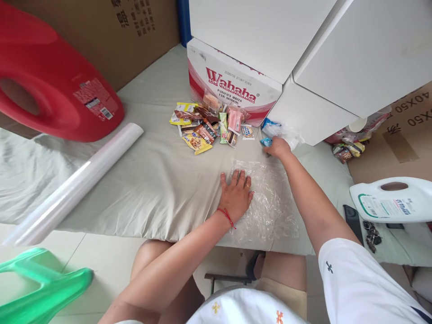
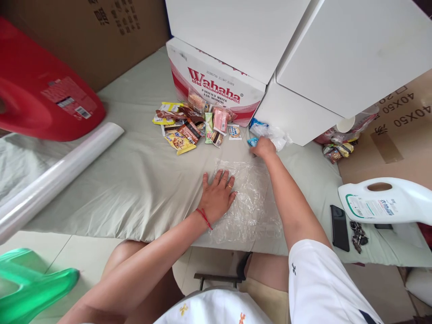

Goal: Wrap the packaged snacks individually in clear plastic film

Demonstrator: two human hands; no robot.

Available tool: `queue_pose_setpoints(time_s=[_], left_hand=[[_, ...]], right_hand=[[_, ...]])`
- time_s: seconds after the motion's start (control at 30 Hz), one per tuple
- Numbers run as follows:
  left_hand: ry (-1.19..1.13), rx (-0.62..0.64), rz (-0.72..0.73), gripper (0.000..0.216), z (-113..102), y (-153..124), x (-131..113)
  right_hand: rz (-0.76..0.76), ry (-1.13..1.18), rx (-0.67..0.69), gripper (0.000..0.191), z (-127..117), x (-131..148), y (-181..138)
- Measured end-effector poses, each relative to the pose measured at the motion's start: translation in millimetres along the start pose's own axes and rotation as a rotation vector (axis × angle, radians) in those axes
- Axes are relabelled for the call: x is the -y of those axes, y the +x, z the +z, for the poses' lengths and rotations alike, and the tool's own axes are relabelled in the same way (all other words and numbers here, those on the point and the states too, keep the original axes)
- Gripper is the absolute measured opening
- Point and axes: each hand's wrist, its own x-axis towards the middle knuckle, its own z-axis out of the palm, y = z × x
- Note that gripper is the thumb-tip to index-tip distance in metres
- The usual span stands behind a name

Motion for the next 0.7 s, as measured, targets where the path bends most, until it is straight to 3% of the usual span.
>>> queue_pose_setpoints(time_s=[0.13, 0.37, 0.53, 0.7], left_hand=[[-0.001, -0.008, 0.003, 0.056, 0.6, -0.5, 0.1], [-0.014, -0.008, 0.0, 0.056, -0.6, -1.4, 1.1], [-0.038, -0.003, 0.001, 0.057, -1.6, -2.0, 1.6], [-0.033, -0.031, -0.029, 0.06, 1.9, -3.2, -0.1]], right_hand=[[-0.023, -0.076, -0.046, 0.035, 1.3, 5.2, -9.0], [-0.106, -0.074, -0.128, 0.034, -9.2, -4.4, -39.1], [-0.351, 0.132, -0.288, 0.035, -21.0, -32.8, -125.0], [-0.493, 0.169, -0.338, 0.036, -0.3, -51.3, -207.8]])
